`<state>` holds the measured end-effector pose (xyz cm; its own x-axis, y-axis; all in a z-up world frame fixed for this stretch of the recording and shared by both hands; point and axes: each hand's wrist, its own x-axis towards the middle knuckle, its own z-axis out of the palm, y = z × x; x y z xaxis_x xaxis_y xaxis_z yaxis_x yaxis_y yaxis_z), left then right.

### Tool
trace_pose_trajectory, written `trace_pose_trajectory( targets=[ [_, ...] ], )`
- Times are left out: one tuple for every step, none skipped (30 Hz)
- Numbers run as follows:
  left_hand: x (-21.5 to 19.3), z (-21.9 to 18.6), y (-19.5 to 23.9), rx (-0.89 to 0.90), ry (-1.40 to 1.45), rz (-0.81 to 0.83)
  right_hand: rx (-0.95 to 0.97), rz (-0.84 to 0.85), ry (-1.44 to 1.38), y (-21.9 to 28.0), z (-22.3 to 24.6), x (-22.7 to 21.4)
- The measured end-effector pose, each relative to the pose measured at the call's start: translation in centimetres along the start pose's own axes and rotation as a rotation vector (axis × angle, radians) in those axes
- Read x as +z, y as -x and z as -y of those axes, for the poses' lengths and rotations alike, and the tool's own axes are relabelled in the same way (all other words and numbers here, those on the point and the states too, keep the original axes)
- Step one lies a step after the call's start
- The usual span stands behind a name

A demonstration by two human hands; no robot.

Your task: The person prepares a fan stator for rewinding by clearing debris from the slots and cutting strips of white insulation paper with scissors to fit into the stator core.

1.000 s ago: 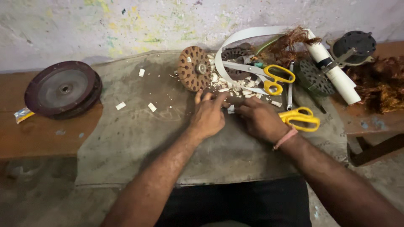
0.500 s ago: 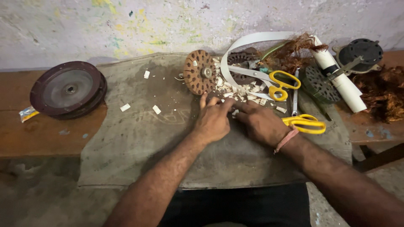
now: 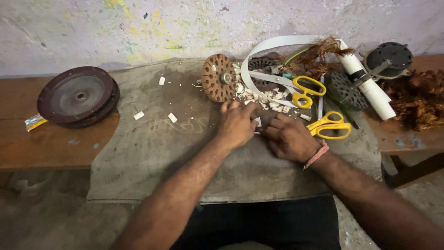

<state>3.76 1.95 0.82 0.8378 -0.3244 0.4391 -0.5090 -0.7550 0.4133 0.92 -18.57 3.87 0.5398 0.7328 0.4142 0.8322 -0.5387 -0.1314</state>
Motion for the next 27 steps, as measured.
trace_pose_trajectory(
  targets=[
    [0.2,-0.1,-0.2,0.026,-0.003,-0.038,-0.017,-0.041,-0.004,0.1,-0.2,0.1],
    [0.2,-0.1,-0.4,0.01,0.001,-0.005,-0.035,-0.082,-0.01,0.2,-0.3,0.1],
    [0.2,-0.1,-0.5,-0.008,0.005,0.028,-0.052,-0.124,-0.015,0.4,-0.4,0.2],
    [0.2,-0.2,-0.8,-0.022,0.011,0.061,-0.019,-0.158,-0.013,0.5,-0.5,0.4],
    [0.1,-0.3,-1.0,-0.015,0.059,0.051,0.014,-0.192,-0.011,0.5,-0.5,0.6],
    [-0.1,-0.4,-1.3,-0.012,0.104,0.039,0.043,-0.226,-0.011,0.6,-0.5,0.7],
    [-0.4,-0.6,-1.4,-0.008,0.15,0.027,0.072,-0.281,-0.032,0.9,-0.5,0.7],
    [-0.8,-0.9,-1.2,-0.045,0.276,-0.002,0.099,-0.339,-0.053,1.0,-0.4,0.7],
    [-1.1,-1.3,-0.8,-0.081,0.402,-0.03,0.125,-0.396,-0.074,1.1,-0.3,0.7],
    [-1.4,-1.8,-0.3,-0.117,0.53,-0.056,0.248,-0.443,-0.189,1.1,0.0,0.9],
    [-1.9,-2.1,0.3,0.039,0.473,-0.187,0.37,-0.488,-0.306,1.0,0.3,1.1],
    [-2.4,-2.2,0.9,0.197,0.41,-0.316,0.491,-0.532,-0.423,0.8,0.5,1.1],
    [-2.9,-2.4,1.4,0.357,0.343,-0.44,0.596,-0.478,-0.608,0.4,0.5,1.1],
    [-3.3,-2.5,1.8,0.405,0.284,-0.426,0.699,-0.416,-0.795,-0.3,0.7,1.3],
    [-3.6,-2.7,2.3,0.452,0.224,-0.411,0.799,-0.347,-0.981,-0.7,0.8,1.5],
    [-4.0,-2.7,2.6,0.497,0.166,-0.393,0.74,-0.353,-1.065,-0.9,0.9,1.6],
    [-4.4,-2.7,2.9,0.535,0.151,-0.397,0.679,-0.358,-1.149,-1.3,0.9,1.9],
    [-4.8,-2.5,3.0,0.575,0.133,-0.406,0.61,-0.362,-1.229,-1.7,0.8,2.1],
    [-5.2,-2.4,3.1,0.614,0.115,-0.414,0.604,-0.38,-1.228,-2.1,0.5,2.2],
    [-5.4,-2.2,3.1,0.566,0.108,-0.389,0.601,-0.397,-1.228,-2.5,0.2,2.2],
    [-5.5,-1.9,3.1,0.517,0.102,-0.365,0.598,-0.414,-1.228,-2.9,-0.2,2.2],
    [-5.5,-1.6,2.9,0.47,0.096,-0.341,0.569,-0.438,-1.196,-3.3,-0.4,2.3],
    [-5.3,-1.2,2.5,0.336,0.241,-0.374,0.539,-0.462,-1.164,-3.8,-0.7,2.3],
    [-5.0,-0.9,2.0,0.201,0.388,-0.403,0.512,-0.487,-1.13,-4.0,-1.0,2.2],
    [-4.7,-0.4,1.4,0.065,0.532,-0.428,0.52,-0.483,-1.095,-4.3,-1.2,2.1],
    [-4.6,0.3,0.8,0.034,0.614,-0.39,0.526,-0.476,-1.062,-4.8,-1.2,2.1],
    [-4.6,1.1,0.1,0.004,0.694,-0.351,0.531,-0.468,-1.029,-5.3,-1.1,2.1]
  ],
)
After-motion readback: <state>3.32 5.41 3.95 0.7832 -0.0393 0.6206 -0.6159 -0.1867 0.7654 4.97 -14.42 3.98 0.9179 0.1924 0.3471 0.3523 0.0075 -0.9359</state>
